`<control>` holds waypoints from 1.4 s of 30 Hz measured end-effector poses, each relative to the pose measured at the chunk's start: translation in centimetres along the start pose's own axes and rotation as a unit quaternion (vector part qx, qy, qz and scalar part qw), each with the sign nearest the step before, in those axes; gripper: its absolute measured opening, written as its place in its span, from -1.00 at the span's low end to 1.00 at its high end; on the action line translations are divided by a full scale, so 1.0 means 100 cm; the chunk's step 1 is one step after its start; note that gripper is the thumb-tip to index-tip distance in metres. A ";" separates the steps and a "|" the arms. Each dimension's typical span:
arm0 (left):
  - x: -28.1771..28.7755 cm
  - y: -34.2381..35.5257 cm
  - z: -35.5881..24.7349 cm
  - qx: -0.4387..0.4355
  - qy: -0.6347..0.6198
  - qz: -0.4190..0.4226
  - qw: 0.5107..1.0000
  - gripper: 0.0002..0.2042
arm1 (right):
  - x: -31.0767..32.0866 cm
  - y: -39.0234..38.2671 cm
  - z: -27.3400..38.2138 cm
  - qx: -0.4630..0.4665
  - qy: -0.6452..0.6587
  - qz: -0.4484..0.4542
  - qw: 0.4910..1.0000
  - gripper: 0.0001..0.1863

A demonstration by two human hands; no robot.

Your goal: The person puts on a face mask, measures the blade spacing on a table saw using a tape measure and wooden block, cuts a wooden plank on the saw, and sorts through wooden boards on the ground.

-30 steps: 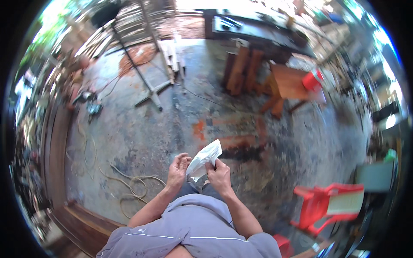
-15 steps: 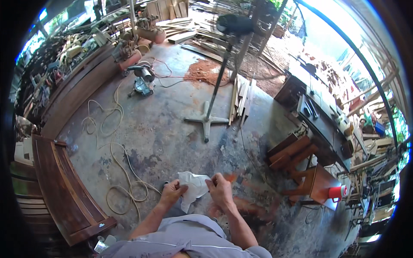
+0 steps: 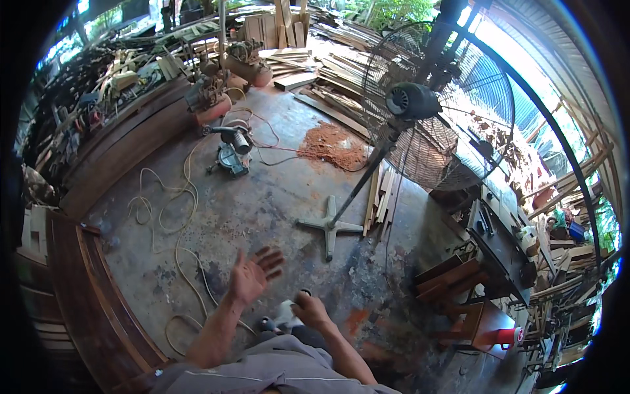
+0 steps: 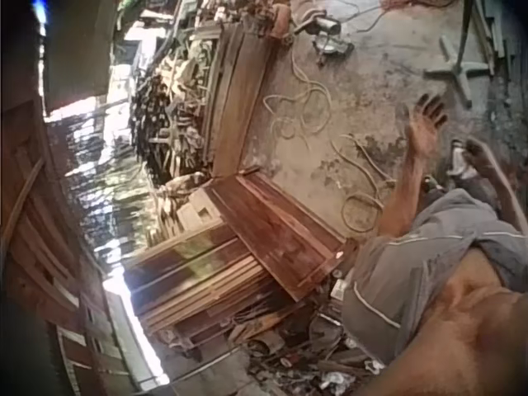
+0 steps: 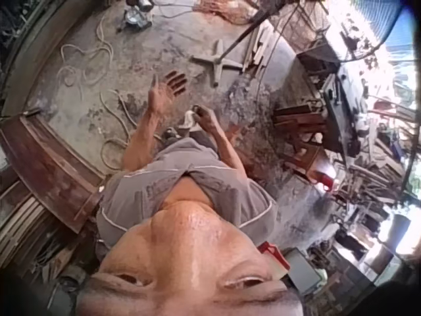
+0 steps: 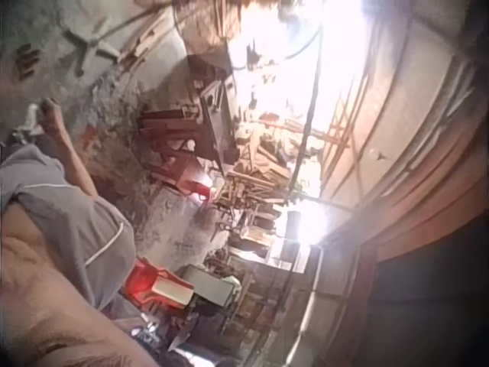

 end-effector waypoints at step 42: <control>0.035 0.615 -0.261 0.110 0.838 0.368 0.388 -0.62 | 0.301 0.610 0.029 -0.010 -0.048 -0.216 0.975 -0.71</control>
Point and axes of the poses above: each hand's wrist, its own y-axis towards the middle knuckle, its own x-axis out of the back of the hand, z = x × y, the point moved 8 cm from there along y, towards the middle knuckle, and after that the axes turned 8 degrees about z, right-handed, at the moved point
